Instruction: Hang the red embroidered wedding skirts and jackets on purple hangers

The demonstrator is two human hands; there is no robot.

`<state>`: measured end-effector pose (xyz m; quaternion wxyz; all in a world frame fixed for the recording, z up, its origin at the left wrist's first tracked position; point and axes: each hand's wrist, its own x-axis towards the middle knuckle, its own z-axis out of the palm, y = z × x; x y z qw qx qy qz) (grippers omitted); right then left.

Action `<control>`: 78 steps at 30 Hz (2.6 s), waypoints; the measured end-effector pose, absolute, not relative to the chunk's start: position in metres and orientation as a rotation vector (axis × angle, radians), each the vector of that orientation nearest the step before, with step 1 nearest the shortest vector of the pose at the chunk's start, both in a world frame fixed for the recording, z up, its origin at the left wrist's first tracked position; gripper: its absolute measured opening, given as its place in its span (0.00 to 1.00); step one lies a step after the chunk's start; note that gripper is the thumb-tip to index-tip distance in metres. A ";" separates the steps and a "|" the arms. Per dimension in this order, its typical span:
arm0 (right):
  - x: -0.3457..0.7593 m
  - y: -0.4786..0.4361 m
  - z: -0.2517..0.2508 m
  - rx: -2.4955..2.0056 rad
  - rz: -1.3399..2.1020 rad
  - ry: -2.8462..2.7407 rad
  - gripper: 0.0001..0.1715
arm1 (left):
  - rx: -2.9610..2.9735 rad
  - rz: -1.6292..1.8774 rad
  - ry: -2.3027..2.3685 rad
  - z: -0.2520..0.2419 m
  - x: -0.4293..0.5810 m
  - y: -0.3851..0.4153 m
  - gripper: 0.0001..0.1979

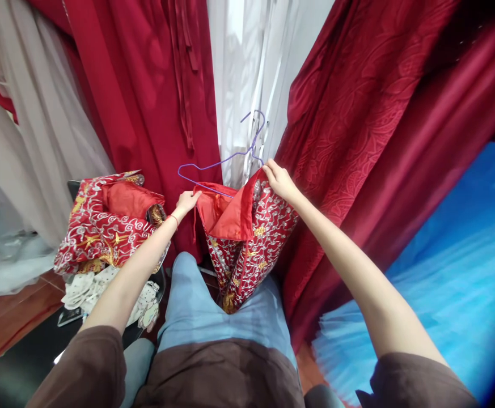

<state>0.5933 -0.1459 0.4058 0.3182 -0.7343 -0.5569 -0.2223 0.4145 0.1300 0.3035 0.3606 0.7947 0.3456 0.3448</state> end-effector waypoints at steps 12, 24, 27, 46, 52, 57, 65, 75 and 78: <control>0.584 -0.147 0.408 -1.973 -0.612 -1.482 0.26 | 2.304 1.055 1.292 0.387 0.367 0.167 0.18; 0.580 -0.141 0.402 -2.021 -0.686 -1.452 0.23 | 2.674 1.056 1.490 0.466 0.319 0.140 0.26; 0.573 -0.142 0.402 -2.108 -0.723 -1.475 0.21 | 2.816 1.075 1.501 0.470 0.320 0.117 0.26; 0.562 -0.131 0.395 -2.165 -0.772 -1.276 0.17 | 2.742 1.105 1.116 0.422 0.379 0.020 0.17; 0.563 -0.130 0.393 -2.097 -0.788 -1.250 0.16 | 2.504 1.348 1.007 0.391 0.396 0.018 0.16; 0.567 -0.135 0.391 -2.009 -0.820 -1.360 0.17 | 2.554 1.256 0.989 0.385 0.395 0.053 0.15; 0.579 -0.139 0.386 -1.794 -0.765 -1.378 0.23 | 2.481 1.384 0.605 0.385 0.383 0.114 0.08; 0.588 -0.148 0.401 -1.597 -0.746 -1.223 0.30 | 2.528 1.185 0.530 0.381 0.396 0.121 0.15; 0.598 -0.143 0.410 -1.652 -0.759 -1.211 0.31 | 2.565 1.182 0.601 0.380 0.397 0.113 0.15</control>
